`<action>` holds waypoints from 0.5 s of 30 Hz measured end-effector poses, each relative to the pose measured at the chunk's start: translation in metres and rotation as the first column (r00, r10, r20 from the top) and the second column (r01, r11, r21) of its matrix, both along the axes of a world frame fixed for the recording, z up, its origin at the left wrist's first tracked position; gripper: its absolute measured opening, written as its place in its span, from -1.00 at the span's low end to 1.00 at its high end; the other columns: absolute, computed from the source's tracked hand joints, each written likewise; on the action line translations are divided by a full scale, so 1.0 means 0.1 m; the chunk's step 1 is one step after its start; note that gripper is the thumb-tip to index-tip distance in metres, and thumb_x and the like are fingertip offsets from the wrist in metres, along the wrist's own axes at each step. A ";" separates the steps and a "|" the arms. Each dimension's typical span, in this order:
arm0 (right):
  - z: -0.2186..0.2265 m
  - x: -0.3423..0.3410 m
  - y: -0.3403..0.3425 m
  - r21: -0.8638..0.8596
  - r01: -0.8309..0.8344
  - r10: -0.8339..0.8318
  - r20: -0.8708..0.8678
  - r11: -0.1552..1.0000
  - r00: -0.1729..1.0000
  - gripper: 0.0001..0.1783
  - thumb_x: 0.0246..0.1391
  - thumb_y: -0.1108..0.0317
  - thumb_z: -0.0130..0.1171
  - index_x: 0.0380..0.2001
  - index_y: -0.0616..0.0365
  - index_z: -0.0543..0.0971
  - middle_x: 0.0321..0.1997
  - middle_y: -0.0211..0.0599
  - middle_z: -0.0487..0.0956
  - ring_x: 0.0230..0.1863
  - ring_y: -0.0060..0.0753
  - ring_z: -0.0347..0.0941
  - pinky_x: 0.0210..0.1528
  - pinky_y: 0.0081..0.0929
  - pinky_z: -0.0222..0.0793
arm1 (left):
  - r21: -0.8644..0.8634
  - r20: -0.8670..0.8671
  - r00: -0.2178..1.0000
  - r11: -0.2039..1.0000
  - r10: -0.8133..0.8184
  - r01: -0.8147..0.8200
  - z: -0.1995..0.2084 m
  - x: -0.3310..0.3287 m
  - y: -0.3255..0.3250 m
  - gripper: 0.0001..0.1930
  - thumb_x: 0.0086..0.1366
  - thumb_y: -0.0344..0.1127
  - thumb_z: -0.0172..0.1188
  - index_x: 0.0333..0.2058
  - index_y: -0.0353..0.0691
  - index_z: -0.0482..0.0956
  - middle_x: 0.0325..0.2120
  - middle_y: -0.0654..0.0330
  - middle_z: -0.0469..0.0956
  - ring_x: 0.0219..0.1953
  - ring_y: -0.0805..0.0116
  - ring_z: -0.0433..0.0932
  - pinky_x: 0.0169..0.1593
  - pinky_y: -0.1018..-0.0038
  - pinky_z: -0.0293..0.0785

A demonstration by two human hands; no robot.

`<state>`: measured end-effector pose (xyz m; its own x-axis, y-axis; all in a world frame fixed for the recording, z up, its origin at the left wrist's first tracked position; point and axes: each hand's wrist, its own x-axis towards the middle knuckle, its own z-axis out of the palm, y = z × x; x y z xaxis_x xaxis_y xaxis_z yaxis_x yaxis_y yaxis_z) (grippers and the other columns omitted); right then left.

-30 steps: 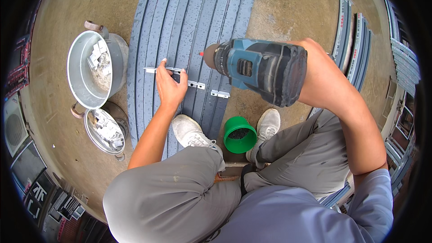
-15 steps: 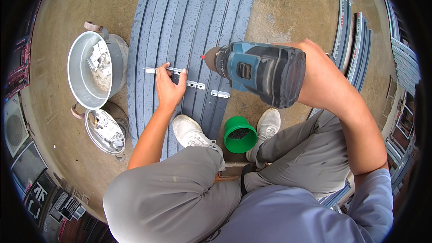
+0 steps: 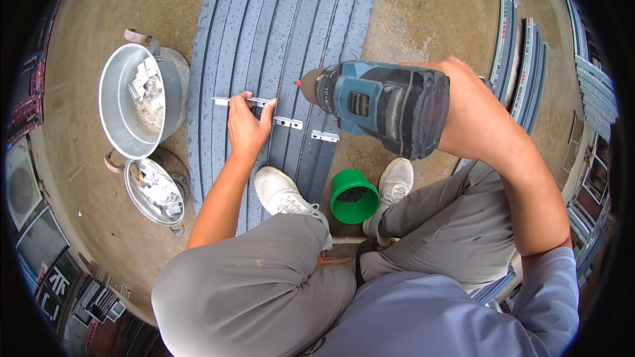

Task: The person sits on the floor and uses a cordless drill to attach metal brackets to long metal bars. They repeatedly pick up brackets and screws, position them on the bars, and drive the screws in with the drill.

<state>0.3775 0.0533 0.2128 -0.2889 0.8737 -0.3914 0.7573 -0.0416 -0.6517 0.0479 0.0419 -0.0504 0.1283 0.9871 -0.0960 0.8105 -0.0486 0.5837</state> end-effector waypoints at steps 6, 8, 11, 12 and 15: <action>-0.04 0.01 -0.02 0.031 -0.017 0.017 -0.018 0.999 1.000 -0.76 -0.24 0.54 0.35 -0.37 0.28 0.65 -0.37 0.11 0.65 -0.21 0.26 0.60 -0.16 -0.07 0.55 | -0.030 -0.016 1.000 0.999 0.019 -0.019 0.02 0.04 -0.01 -0.29 0.22 -0.03 0.46 0.09 -0.52 0.42 -0.27 -0.04 0.49 -0.24 0.04 0.51 -0.08 0.17 0.48; -0.05 0.01 -0.02 0.036 -0.054 0.054 -0.001 0.998 0.999 -0.69 -0.20 0.47 0.40 -0.29 0.27 0.64 -0.38 0.06 0.64 -0.25 0.26 0.54 -0.16 -0.17 0.53 | -0.031 0.010 0.999 0.999 0.036 -0.036 0.04 0.06 -0.02 -0.25 0.22 -0.05 0.46 0.14 -0.54 0.39 -0.29 -0.01 0.47 -0.26 0.06 0.49 -0.10 0.19 0.47; -0.04 0.00 -0.01 0.025 -0.069 0.069 0.003 0.997 0.998 -0.66 -0.19 0.43 0.43 -0.26 0.27 0.63 -0.38 0.03 0.63 -0.27 0.27 0.52 -0.16 -0.22 0.52 | -0.022 0.037 0.999 0.999 0.040 -0.039 0.07 0.05 -0.04 -0.22 0.21 -0.07 0.47 0.19 -0.55 0.36 -0.32 0.03 0.44 -0.28 0.10 0.46 -0.12 0.22 0.47; -0.04 0.00 -0.01 0.015 -0.066 0.066 0.002 0.998 0.998 -0.66 -0.19 0.43 0.43 -0.26 0.27 0.63 -0.38 0.03 0.63 -0.27 0.27 0.51 -0.16 -0.22 0.52 | -0.017 0.045 0.998 0.999 0.037 -0.037 0.08 0.04 -0.05 -0.21 0.21 -0.07 0.48 0.20 -0.55 0.36 -0.33 0.05 0.43 -0.29 0.12 0.45 -0.12 0.23 0.47; -0.02 0.01 -0.01 -0.002 -0.016 0.016 -0.021 1.000 1.000 -0.76 -0.22 0.52 0.36 -0.36 0.26 0.66 -0.37 0.12 0.65 -0.21 0.27 0.58 -0.16 -0.07 0.54 | 0.014 0.065 0.997 0.999 0.039 -0.040 0.12 -0.01 -0.16 -0.26 0.21 -0.13 0.48 0.19 -0.51 0.38 -0.38 0.11 0.41 -0.34 0.18 0.42 -0.19 0.27 0.45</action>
<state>0.3781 0.0523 0.2112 -0.3114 0.8679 -0.3869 0.7438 -0.0308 -0.6676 0.0473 0.0255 -0.0386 0.0947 0.9927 -0.0742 0.7728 -0.0263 0.6341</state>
